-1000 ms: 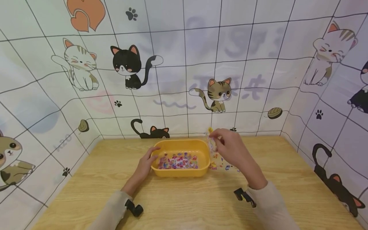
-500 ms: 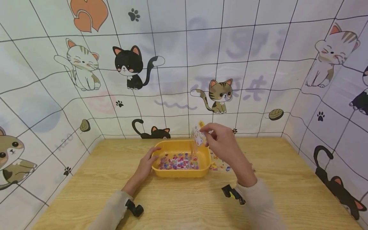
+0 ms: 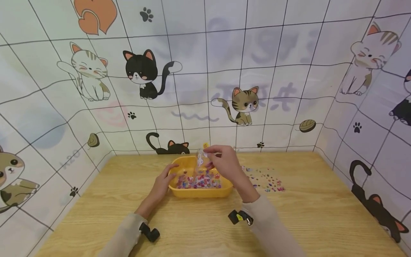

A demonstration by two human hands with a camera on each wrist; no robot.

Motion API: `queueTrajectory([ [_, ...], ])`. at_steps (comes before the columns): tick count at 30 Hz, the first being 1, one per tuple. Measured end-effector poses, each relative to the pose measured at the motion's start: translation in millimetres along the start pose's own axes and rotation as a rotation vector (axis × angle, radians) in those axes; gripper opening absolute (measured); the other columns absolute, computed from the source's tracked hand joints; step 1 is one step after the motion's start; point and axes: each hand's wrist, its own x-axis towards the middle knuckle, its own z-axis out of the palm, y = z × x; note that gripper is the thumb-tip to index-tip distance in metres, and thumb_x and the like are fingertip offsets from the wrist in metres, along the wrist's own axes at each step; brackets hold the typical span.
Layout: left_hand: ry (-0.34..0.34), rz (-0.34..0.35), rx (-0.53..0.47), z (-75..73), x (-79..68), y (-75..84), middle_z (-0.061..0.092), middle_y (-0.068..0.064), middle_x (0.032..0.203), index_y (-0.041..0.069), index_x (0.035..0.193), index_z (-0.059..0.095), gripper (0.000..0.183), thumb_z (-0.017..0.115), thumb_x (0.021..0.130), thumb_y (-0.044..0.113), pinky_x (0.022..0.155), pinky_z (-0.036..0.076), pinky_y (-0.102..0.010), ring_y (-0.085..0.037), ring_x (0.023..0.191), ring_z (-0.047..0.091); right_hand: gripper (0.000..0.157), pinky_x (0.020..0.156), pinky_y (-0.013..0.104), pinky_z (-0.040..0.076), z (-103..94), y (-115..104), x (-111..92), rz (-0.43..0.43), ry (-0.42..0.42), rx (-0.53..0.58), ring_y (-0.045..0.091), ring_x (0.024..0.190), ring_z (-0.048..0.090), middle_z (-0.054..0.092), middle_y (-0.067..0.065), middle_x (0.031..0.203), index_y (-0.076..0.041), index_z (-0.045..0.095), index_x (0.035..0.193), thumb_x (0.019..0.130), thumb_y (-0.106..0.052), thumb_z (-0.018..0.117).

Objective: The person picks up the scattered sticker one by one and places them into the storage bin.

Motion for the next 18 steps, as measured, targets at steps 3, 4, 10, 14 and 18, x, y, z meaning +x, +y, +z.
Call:
queueTrajectory([
  [3,-0.001,-0.003,0.006,0.4,0.4,0.8,0.051,-0.012,0.158,0.021,0.144,0.056,0.039,0.048,0.107,0.021,0.123,0.033,-0.059,-0.037,0.15,0.042,0.029,0.073,0.033,0.065,5.3,6,2,0.002,-0.02,0.067,0.013,0.073,0.075,0.066,0.03,0.132,0.007,0.067,0.129,0.104,-0.004,0.054],
  [4,0.001,0.0,0.01,0.3,0.6,1.3,0.051,-0.012,0.158,0.021,0.144,0.056,0.039,0.048,0.107,0.022,0.122,0.033,-0.06,-0.038,0.15,0.042,0.03,0.074,0.035,0.065,6.7,7,3,0.004,-0.024,0.084,0.013,0.074,0.076,0.066,0.03,0.133,0.008,0.066,0.13,0.104,-0.004,0.054],
  [10,0.005,0.01,0.007,-0.5,1.3,2.6,0.053,-0.01,0.156,0.023,0.145,0.056,0.038,0.048,0.107,0.024,0.12,0.035,-0.06,-0.038,0.147,0.046,0.032,0.078,0.044,0.064,10.1,20,5,0.137,-0.066,0.018,0.017,0.076,0.076,0.064,0.03,0.134,0.009,0.063,0.133,0.104,-0.003,0.054],
  [14,0.002,0.005,0.004,-0.2,0.7,1.1,0.054,-0.008,0.155,0.022,0.145,0.056,0.039,0.049,0.107,0.022,0.12,0.036,-0.059,-0.036,0.147,0.046,0.031,0.066,0.035,0.062,10.6,31,4,0.197,-0.094,-0.237,0.027,0.081,0.076,0.069,0.027,0.125,0.007,0.068,0.128,0.104,-0.005,0.053],
  [18,0.001,0.004,-0.001,-0.3,0.3,0.6,0.054,-0.008,0.155,0.021,0.145,0.056,0.039,0.049,0.106,0.021,0.121,0.035,-0.059,-0.035,0.148,0.045,0.033,0.048,0.024,0.04,11.0,35,2,0.183,-0.097,-0.441,0.026,0.078,0.074,0.072,0.025,0.124,0.005,0.069,0.128,0.101,-0.006,0.054],
])
